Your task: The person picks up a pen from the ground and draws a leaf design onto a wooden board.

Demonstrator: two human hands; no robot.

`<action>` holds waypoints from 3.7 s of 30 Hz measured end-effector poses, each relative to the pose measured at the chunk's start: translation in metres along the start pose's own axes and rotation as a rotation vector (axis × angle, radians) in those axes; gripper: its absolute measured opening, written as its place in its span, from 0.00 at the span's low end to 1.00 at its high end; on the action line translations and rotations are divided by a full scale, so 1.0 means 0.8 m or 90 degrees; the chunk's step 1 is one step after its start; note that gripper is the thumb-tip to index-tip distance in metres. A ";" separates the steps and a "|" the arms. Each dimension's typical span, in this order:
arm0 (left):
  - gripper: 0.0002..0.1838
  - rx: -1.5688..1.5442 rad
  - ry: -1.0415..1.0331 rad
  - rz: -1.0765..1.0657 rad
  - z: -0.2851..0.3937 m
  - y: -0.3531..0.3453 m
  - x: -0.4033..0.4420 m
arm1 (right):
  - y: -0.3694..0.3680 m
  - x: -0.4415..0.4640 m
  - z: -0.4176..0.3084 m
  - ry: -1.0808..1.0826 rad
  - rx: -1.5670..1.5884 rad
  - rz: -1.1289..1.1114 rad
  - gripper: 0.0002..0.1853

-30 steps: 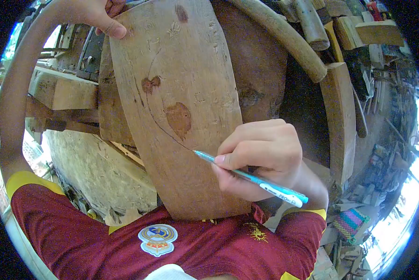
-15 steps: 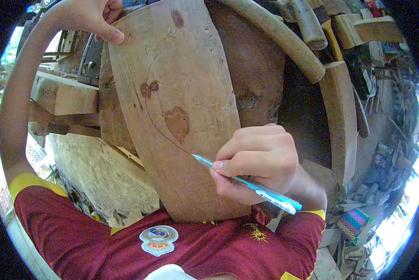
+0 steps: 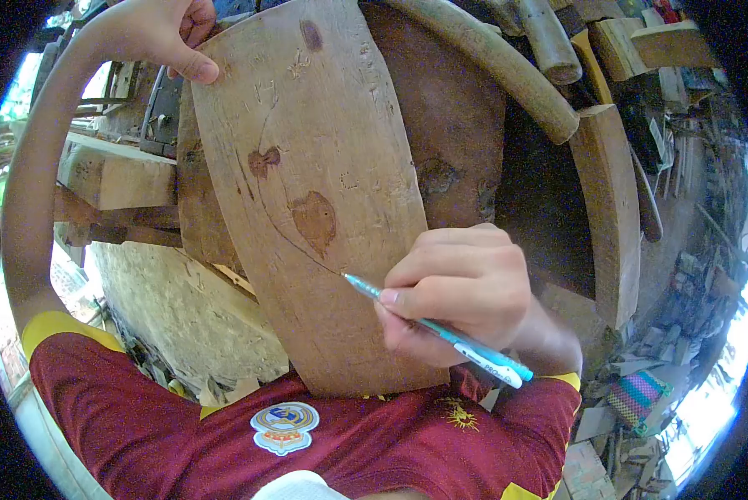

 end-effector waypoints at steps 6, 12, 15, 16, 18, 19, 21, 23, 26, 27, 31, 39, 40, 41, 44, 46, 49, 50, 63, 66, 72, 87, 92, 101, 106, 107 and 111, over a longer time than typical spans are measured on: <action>0.32 0.019 -0.003 -0.001 -0.004 0.001 0.002 | 0.000 0.000 0.000 -0.003 0.005 -0.003 0.08; 0.32 0.020 0.000 0.008 -0.004 0.001 0.002 | 0.002 0.002 -0.001 -0.003 0.010 -0.014 0.08; 0.32 0.051 0.030 0.005 -0.007 -0.003 0.007 | 0.001 0.001 -0.001 0.004 0.007 0.003 0.09; 0.32 0.039 0.021 0.005 -0.005 -0.002 0.005 | 0.003 -0.001 -0.001 0.005 -0.005 0.023 0.09; 0.32 0.013 0.003 0.006 -0.002 0.001 -0.001 | 0.004 -0.003 -0.003 -0.003 -0.004 0.068 0.10; 0.32 0.018 0.000 0.009 -0.002 0.001 0.000 | 0.003 -0.004 -0.007 -0.013 0.008 0.095 0.10; 0.33 0.028 -0.009 0.014 -0.005 0.000 0.003 | -0.002 -0.007 -0.014 -0.039 -0.006 0.123 0.11; 0.33 0.028 -0.018 -0.005 -0.007 0.001 0.006 | -0.011 -0.010 -0.019 -0.067 -0.061 0.125 0.11; 0.34 0.018 -0.024 -0.004 -0.007 -0.001 0.007 | -0.015 -0.009 -0.013 -0.043 -0.053 0.126 0.11; 0.34 0.012 -0.023 0.002 -0.005 -0.002 0.006 | -0.017 -0.009 -0.013 -0.036 -0.044 0.121 0.11; 0.33 0.016 0.010 0.008 -0.001 -0.001 -0.001 | -0.019 -0.009 -0.013 -0.052 -0.039 0.098 0.10; 0.33 0.032 -0.014 0.004 -0.003 0.002 0.002 | -0.016 -0.008 -0.012 -0.030 -0.046 0.087 0.10; 0.33 0.046 0.009 0.009 -0.006 -0.002 0.005 | -0.017 -0.007 -0.012 -0.018 -0.041 0.076 0.10; 0.33 0.060 0.031 0.014 -0.012 -0.009 0.011 | -0.019 -0.007 -0.012 -0.006 -0.036 0.066 0.10; 0.32 0.050 0.015 0.027 -0.020 -0.013 0.018 | -0.018 -0.009 -0.011 -0.015 -0.039 0.088 0.09; 0.32 0.031 -0.006 0.024 -0.013 -0.009 0.012 | -0.017 -0.008 -0.011 -0.015 -0.038 0.088 0.09; 0.32 0.020 -0.013 0.003 -0.004 0.001 0.002 | -0.018 -0.007 -0.011 -0.006 -0.032 0.064 0.09; 0.32 0.026 -0.013 -0.002 -0.005 0.002 0.003 | -0.017 -0.008 -0.011 -0.011 -0.036 0.073 0.09; 0.32 0.020 -0.006 0.002 -0.003 0.001 0.002 | -0.010 -0.008 -0.012 -0.072 -0.041 0.119 0.10; 0.32 0.001 0.005 0.000 0.005 0.003 -0.007 | -0.009 -0.007 -0.010 -0.069 -0.041 0.147 0.09; 0.32 0.040 -0.015 0.013 -0.003 0.001 0.002 | -0.007 -0.007 -0.010 -0.079 -0.057 0.164 0.09; 0.31 0.021 -0.005 -0.006 -0.003 0.002 0.000 | 0.016 -0.003 -0.005 -0.151 0.100 0.329 0.07; 0.31 0.110 0.065 0.026 0.000 -0.006 0.006 | 0.026 0.027 0.000 -0.279 0.117 0.218 0.07; 0.33 0.069 0.018 0.033 -0.012 -0.009 0.011 | 0.017 0.025 0.006 -0.141 -0.042 0.049 0.05; 0.33 0.026 -0.017 0.004 -0.004 0.001 -0.001 | 0.016 0.025 0.007 -0.132 -0.045 0.045 0.05; 0.33 0.026 -0.016 0.002 -0.005 0.001 0.000 | 0.016 0.025 0.007 -0.135 -0.044 0.047 0.05; 0.33 0.028 -0.002 -0.002 -0.003 0.002 -0.002 | 0.016 0.026 0.006 -0.112 -0.077 0.052 0.05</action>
Point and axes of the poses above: each hand's wrist, its own x-axis towards the middle knuckle, its own y-axis out of the back of the hand, z = x × y, the point moved 4 cm from there along x, towards the middle knuckle, and after that the axes turned 15 degrees about x, right-handed, at the moved point
